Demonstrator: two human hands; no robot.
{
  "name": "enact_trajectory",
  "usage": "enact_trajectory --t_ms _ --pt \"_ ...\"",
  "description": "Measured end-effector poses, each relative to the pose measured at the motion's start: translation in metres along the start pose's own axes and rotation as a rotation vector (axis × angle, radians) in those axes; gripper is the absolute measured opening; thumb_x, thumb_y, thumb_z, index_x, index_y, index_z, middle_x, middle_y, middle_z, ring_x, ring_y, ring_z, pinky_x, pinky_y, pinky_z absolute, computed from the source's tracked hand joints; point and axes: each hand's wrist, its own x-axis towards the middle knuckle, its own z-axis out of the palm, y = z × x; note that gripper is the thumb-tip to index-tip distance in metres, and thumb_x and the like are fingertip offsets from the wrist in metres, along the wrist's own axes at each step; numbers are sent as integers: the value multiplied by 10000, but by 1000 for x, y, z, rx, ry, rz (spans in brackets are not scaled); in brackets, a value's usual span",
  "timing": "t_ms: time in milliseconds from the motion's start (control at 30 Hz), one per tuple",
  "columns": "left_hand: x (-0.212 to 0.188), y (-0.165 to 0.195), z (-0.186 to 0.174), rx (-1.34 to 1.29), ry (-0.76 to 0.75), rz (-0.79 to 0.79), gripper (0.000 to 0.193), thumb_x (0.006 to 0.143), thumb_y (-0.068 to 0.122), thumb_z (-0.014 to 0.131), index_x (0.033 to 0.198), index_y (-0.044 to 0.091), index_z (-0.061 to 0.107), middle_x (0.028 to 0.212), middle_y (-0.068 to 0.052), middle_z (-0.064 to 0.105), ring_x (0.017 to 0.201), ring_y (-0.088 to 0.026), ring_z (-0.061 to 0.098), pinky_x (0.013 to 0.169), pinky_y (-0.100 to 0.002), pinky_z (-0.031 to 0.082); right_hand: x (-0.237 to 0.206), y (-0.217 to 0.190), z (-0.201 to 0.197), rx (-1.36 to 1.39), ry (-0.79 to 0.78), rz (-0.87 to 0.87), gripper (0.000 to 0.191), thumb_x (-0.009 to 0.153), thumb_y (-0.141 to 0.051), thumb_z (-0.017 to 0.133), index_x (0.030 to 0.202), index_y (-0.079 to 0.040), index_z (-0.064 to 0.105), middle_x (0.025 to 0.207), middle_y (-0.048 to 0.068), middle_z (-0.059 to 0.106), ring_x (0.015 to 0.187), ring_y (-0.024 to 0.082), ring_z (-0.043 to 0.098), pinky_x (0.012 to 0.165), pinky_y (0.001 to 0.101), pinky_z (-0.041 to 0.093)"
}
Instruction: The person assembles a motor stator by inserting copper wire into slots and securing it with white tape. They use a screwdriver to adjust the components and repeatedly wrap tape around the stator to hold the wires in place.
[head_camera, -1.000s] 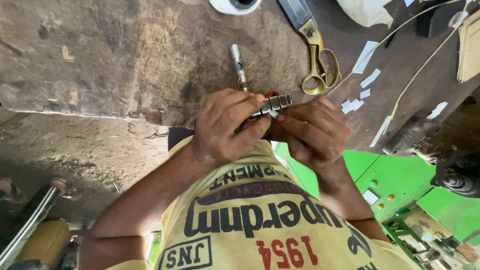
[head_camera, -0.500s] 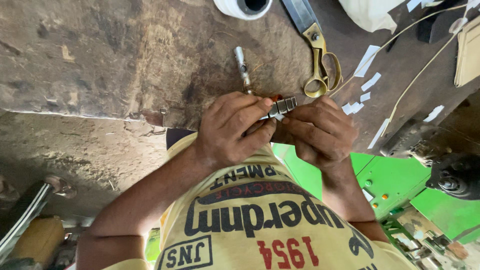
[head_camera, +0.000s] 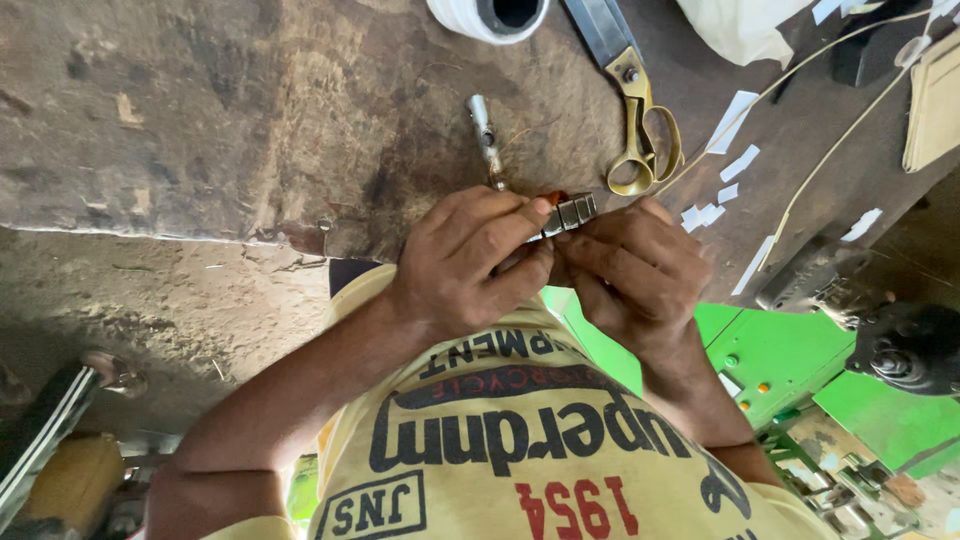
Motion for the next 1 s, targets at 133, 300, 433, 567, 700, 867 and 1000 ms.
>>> enact_trajectory --t_ms 133,300,433,567,700,867,1000 --pt "9 -1 -2 -161 -20 -138 297 978 134 778 1214 66 612 1291 -128 573 1222 -297 628 1087 -473 563 -10 4 4 218 34 159 144 895 -10 817 1012 10 735 983 119 718 806 203 702 677 307 546" --pt "8 0 -10 -331 -153 -417 515 854 -8 770 1301 65 525 1206 -123 694 1160 -270 701 1192 -542 466 -29 12 17 567 217 378 428 953 -83 818 1244 -13 511 1237 221 632 816 158 705 669 275 538" --pt "0 6 -7 -367 -146 -389 493 857 -80 732 1270 108 539 1121 -95 717 1108 -221 715 1204 -514 498 -50 14 20 651 168 327 555 913 -90 824 1279 -70 407 1230 268 661 801 178 734 634 284 592" --pt "-12 14 -9 -447 -152 -319 504 836 -68 743 1263 106 539 1174 -87 715 1152 -239 701 1178 -507 505 -69 9 31 468 230 155 600 888 -123 816 1286 -116 368 1110 261 667 830 317 691 635 344 555" --pt "-21 19 -12 -437 -153 -296 517 806 -18 775 1255 116 554 1170 -71 709 1150 -244 699 1132 -517 488 -78 8 40 340 264 14 590 888 -112 786 1236 -157 311 1005 257 675 711 305 684 604 388 533" --pt "-22 18 -12 -408 -166 -264 498 822 -39 746 1253 123 555 1170 -53 705 1157 -233 703 1147 -498 495 -77 8 45 298 301 18 610 856 -33 771 1163 -185 266 976 227 671 662 280 647 590 392 518" --pt "-20 19 -12 -395 -170 -256 421 877 -2 749 1231 121 558 1139 -42 698 1110 -222 707 1119 -488 498 -77 6 49 275 307 5 648 814 32 752 1115 -193 225 960 219 661 631 268 617 579 393 503"
